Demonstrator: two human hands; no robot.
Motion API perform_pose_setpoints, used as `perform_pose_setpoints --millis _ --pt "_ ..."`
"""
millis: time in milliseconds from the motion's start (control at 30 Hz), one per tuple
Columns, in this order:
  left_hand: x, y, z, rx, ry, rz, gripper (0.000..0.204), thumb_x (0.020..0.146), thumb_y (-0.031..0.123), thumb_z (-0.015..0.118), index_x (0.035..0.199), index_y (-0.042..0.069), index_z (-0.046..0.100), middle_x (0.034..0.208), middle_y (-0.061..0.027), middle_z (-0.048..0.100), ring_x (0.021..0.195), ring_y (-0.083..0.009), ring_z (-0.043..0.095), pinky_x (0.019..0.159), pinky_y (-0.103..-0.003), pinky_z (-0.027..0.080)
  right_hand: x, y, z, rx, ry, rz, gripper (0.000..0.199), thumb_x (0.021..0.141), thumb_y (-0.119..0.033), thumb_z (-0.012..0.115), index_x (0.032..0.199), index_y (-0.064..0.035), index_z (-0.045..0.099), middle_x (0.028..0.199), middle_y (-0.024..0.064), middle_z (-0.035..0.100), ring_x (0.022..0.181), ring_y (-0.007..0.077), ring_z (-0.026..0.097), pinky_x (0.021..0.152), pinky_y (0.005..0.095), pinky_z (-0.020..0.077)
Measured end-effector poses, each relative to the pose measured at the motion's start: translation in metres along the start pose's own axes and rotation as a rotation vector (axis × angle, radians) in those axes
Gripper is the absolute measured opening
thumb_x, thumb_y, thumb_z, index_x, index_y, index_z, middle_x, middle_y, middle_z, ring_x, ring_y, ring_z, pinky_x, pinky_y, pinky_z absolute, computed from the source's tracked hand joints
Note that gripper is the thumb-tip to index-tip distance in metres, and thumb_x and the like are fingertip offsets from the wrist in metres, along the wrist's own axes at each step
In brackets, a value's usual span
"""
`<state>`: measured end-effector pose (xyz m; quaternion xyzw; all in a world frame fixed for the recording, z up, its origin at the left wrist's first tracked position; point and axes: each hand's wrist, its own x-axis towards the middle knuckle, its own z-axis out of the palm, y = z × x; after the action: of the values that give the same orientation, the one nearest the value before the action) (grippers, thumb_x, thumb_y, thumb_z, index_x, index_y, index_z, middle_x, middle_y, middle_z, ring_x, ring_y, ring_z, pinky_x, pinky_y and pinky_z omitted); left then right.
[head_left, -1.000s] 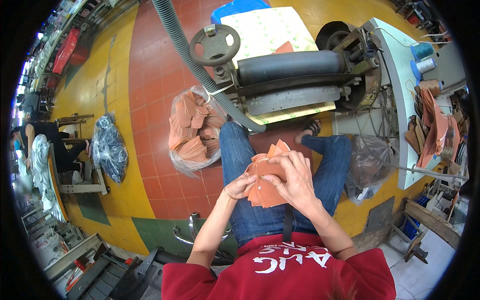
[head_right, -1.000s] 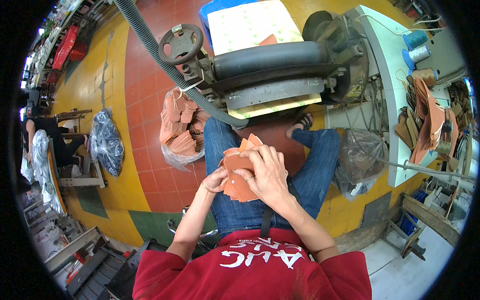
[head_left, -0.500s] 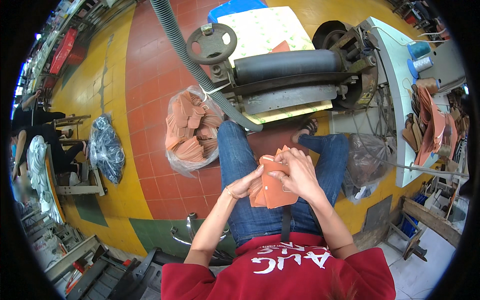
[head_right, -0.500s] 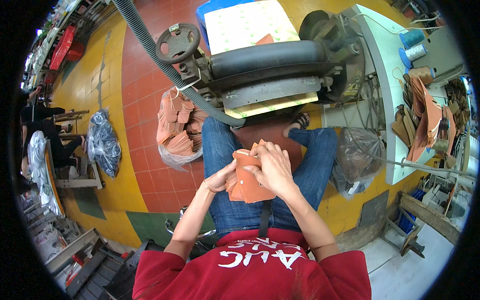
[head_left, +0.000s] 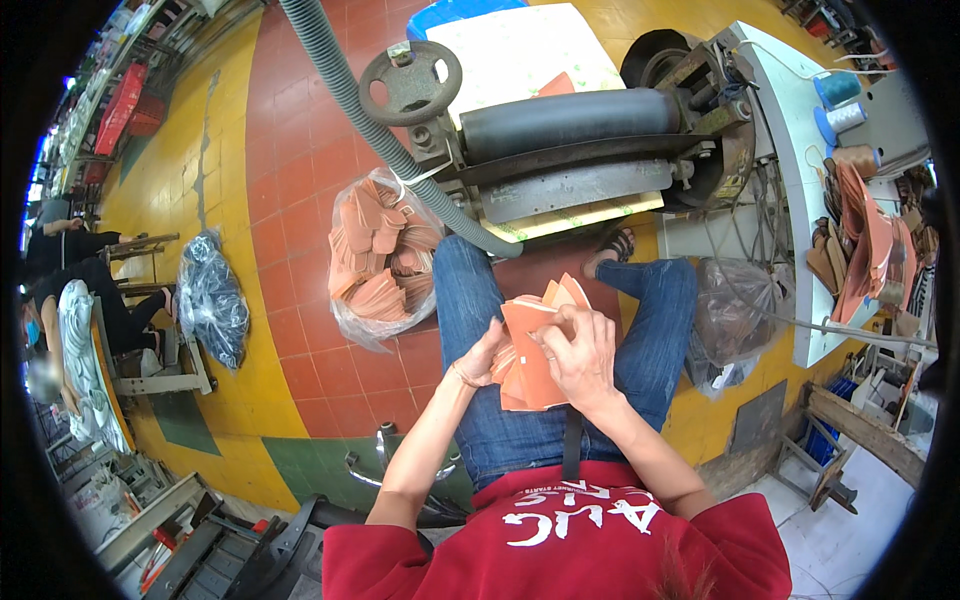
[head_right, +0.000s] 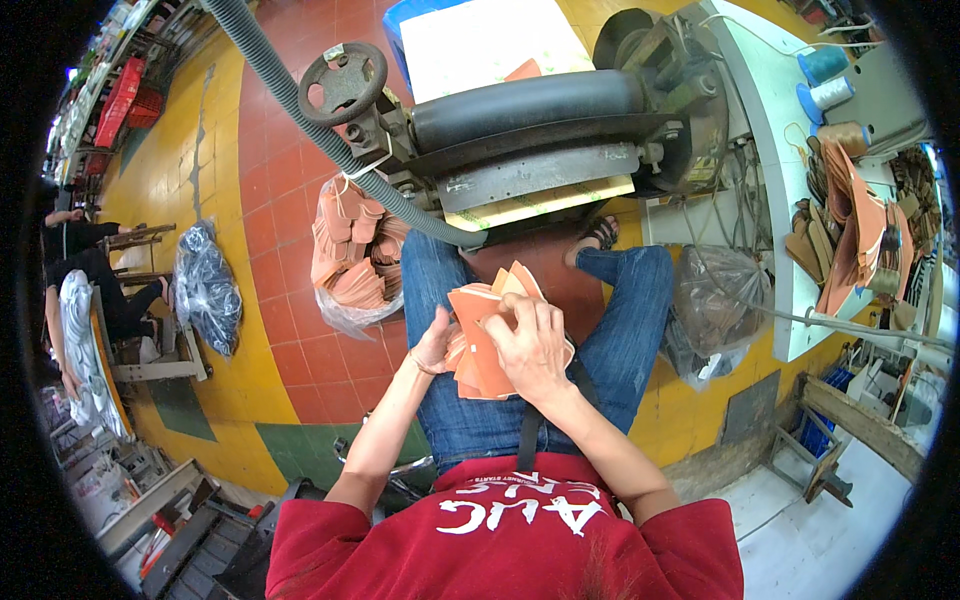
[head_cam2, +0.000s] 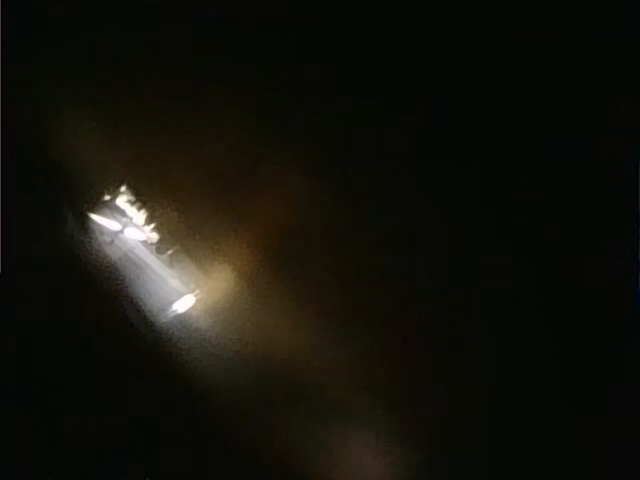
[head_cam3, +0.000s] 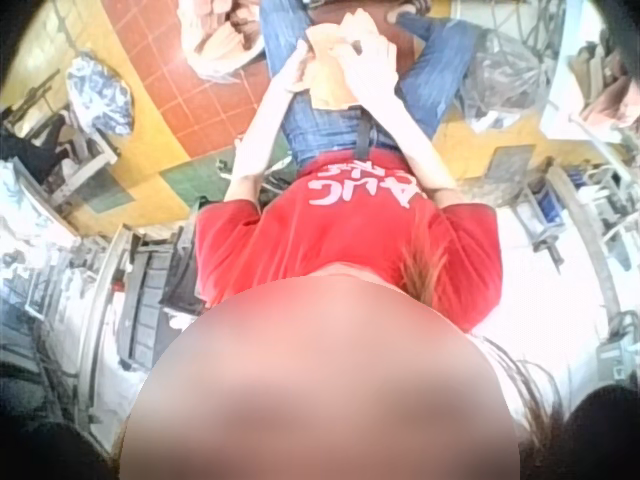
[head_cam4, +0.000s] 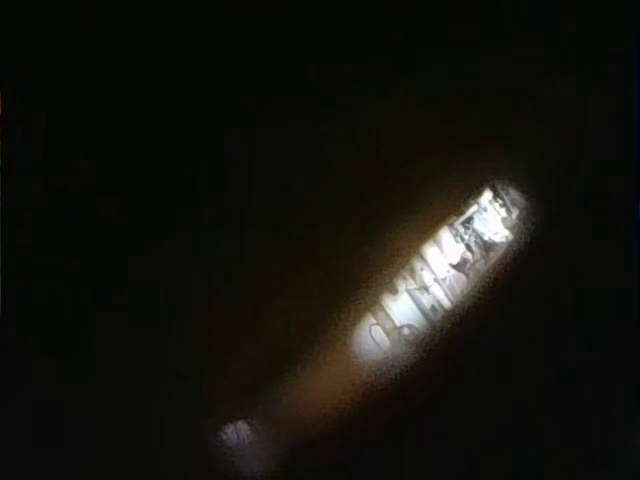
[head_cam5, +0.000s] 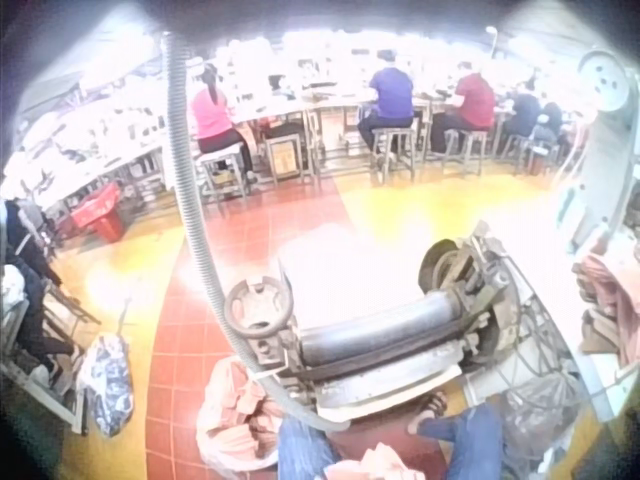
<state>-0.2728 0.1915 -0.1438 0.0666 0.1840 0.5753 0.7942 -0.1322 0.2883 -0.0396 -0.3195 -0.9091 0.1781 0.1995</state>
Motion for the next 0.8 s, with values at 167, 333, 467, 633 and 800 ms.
perform_pose_setpoints --millis 167,333,467,633,800 --pt "0.004 0.003 0.003 -0.007 -0.017 0.038 0.079 0.088 0.059 0.048 0.143 0.007 0.023 0.141 -0.0101 0.036 0.13 -0.0205 0.037 0.109 -0.037 0.031 -0.001 0.002 0.005 0.165 -0.015 0.036 0.016 0.074 -0.016 0.067 0.089 -0.0129 0.061 0.095 0.0037 0.054 0.09 0.022 0.053 0.075 0.0369 0.0398" --pt "0.002 0.004 0.008 0.01 0.014 -0.028 0.078 0.088 0.059 0.047 0.142 0.009 0.023 0.14 -0.0102 0.037 0.13 -0.0208 0.038 0.108 -0.038 0.033 -0.004 -0.005 0.005 0.077 -0.015 0.182 0.027 0.077 -0.023 0.069 0.1 -0.0104 0.063 0.098 0.0056 0.055 0.089 0.0246 0.053 0.074 0.0374 0.0408" --pt "0.004 0.003 0.004 0.017 -0.016 0.001 0.079 0.088 0.06 0.046 0.144 0.012 0.02 0.141 -0.0104 0.035 0.129 -0.0206 0.039 0.106 -0.038 0.036 -0.006 -0.006 0.004 0.085 -0.027 0.212 0.028 0.076 -0.024 0.07 0.099 -0.0098 0.062 0.098 0.0059 0.055 0.089 0.0256 0.052 0.075 0.0384 0.0404" --pt "0.0 -0.001 -0.006 -0.1 -0.031 -0.06 0.086 0.084 0.064 0.048 0.144 0.008 0.022 0.14 -0.0101 0.038 0.129 -0.02 0.04 0.106 -0.037 0.036 -0.003 -0.002 0.008 0.044 -0.004 0.108 0.021 0.076 -0.022 0.07 0.091 -0.0114 0.06 0.097 0.0039 0.055 0.091 0.0249 0.053 0.079 0.0376 0.0392" --pt "-0.009 -0.008 -0.019 0.012 0.056 -0.028 0.092 0.08 0.065 0.052 0.141 0.001 0.028 0.14 -0.0121 0.04 0.129 -0.0206 0.041 0.107 -0.037 0.036 -0.004 -0.007 0.007 -0.016 -0.178 -0.048 0.02 0.074 -0.012 0.06 0.094 -0.0121 0.059 0.1 0.0046 0.056 0.094 0.0228 0.055 0.082 0.0378 0.042"
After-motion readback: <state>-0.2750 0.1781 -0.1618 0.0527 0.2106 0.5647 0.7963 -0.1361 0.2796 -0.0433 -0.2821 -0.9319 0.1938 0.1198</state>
